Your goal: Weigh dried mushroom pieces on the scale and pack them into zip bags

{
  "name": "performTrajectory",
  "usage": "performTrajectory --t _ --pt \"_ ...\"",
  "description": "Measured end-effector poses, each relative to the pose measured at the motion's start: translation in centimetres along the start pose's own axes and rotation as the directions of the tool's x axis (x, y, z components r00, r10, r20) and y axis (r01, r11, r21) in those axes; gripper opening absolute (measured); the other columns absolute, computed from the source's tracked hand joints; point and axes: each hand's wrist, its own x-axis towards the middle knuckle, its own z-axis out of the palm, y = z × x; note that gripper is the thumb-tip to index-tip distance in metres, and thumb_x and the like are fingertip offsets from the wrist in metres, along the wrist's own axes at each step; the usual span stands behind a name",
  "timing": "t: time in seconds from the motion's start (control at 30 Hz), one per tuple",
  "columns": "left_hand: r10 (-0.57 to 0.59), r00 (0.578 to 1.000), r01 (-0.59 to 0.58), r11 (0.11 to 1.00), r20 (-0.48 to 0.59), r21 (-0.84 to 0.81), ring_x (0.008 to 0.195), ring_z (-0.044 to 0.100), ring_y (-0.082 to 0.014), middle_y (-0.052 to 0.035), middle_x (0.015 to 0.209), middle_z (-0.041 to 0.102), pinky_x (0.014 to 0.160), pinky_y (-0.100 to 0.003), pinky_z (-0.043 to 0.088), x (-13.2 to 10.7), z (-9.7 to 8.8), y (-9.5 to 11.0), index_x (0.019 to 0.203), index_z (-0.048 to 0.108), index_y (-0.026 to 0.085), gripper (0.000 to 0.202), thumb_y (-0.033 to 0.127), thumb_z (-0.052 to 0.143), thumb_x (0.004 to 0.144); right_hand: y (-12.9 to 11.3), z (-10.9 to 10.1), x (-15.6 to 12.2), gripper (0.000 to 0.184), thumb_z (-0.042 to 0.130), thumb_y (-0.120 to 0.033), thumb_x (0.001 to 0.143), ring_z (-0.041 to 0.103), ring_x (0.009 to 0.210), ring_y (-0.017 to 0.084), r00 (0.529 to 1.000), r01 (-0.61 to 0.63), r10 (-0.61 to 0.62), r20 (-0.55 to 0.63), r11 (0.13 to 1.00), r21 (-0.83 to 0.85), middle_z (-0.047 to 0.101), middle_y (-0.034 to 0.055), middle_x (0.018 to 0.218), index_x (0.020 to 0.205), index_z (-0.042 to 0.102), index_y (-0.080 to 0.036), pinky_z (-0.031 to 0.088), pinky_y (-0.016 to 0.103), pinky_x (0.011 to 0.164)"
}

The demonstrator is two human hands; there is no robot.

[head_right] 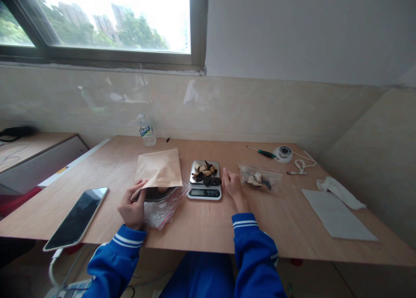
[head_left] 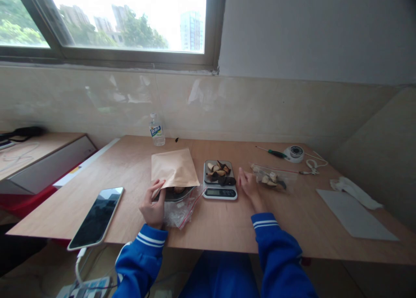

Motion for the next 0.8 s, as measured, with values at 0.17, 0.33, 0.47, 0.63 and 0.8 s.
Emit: performTrajectory --t 0.17,0.33,0.47,0.63,0.8 --pt "0.016 1.0 -0.016 1.0 0.0 0.01 0.105 0.063 -0.0222 -0.0074 0.106 0.07 0.08 -0.033 0.056 0.0 0.0 0.1 0.095 0.066 0.019 0.021 0.033 0.061 0.08 0.0 -0.1 0.1 0.066 0.023 -0.058 0.092 0.057 0.053 0.018 0.998 0.013 -0.014 0.054 1.0 0.016 0.06 0.0037 0.049 0.042 0.052 -0.025 0.043 0.031 0.062" --pt "0.012 1.0 -0.012 1.0 -0.001 0.015 0.105 0.064 -0.0229 -0.0075 0.106 0.069 0.078 -0.032 0.056 0.0 0.0 0.0 0.095 0.066 0.019 0.022 0.034 0.061 0.08 -0.1 -0.1 0.1 0.066 0.022 -0.058 0.092 0.055 0.051 0.018 1.0 -0.004 0.004 0.014 1.0 0.005 0.06 0.0045 0.05 0.044 0.053 -0.025 0.042 0.032 0.063" --pt "0.01 1.0 -0.01 1.0 0.0 0.012 0.104 0.064 -0.0229 -0.0076 0.107 0.069 0.078 -0.032 0.056 0.0 0.0 0.0 0.095 0.067 0.019 0.022 0.034 0.061 0.08 -0.4 -0.2 0.0 0.065 0.022 -0.056 0.092 0.054 0.05 0.017 1.0 0.001 -0.001 -0.016 1.0 -0.003 0.06 0.0042 0.051 0.047 0.056 -0.024 0.041 0.031 0.061" --pt "0.012 1.0 -0.012 1.0 -0.001 0.012 0.104 0.064 -0.0228 -0.007 0.107 0.069 0.077 -0.032 0.056 0.0 0.0 -0.2 0.095 0.067 0.019 0.022 0.034 0.061 0.08 -0.8 -0.3 -0.1 0.067 0.021 -0.056 0.092 0.052 0.044 0.015 0.999 -0.005 0.003 -0.044 0.999 -0.043 0.053 0.0034 0.042 0.039 0.045 -0.024 0.038 0.03 0.056" --pt "0.017 1.0 -0.017 1.0 0.005 0.014 0.104 0.064 -0.0229 -0.0069 0.108 0.069 0.079 -0.033 0.056 -0.1 0.0 -0.2 0.096 0.066 0.02 0.022 0.034 0.06 0.08 -1.0 -0.3 -0.2 0.067 0.019 -0.06 0.091 0.047 0.038 0.015 1.0 0.002 -0.004 -0.031 0.998 -0.064 0.048 0.0036 0.036 0.036 0.037 -0.026 0.037 0.03 0.05"
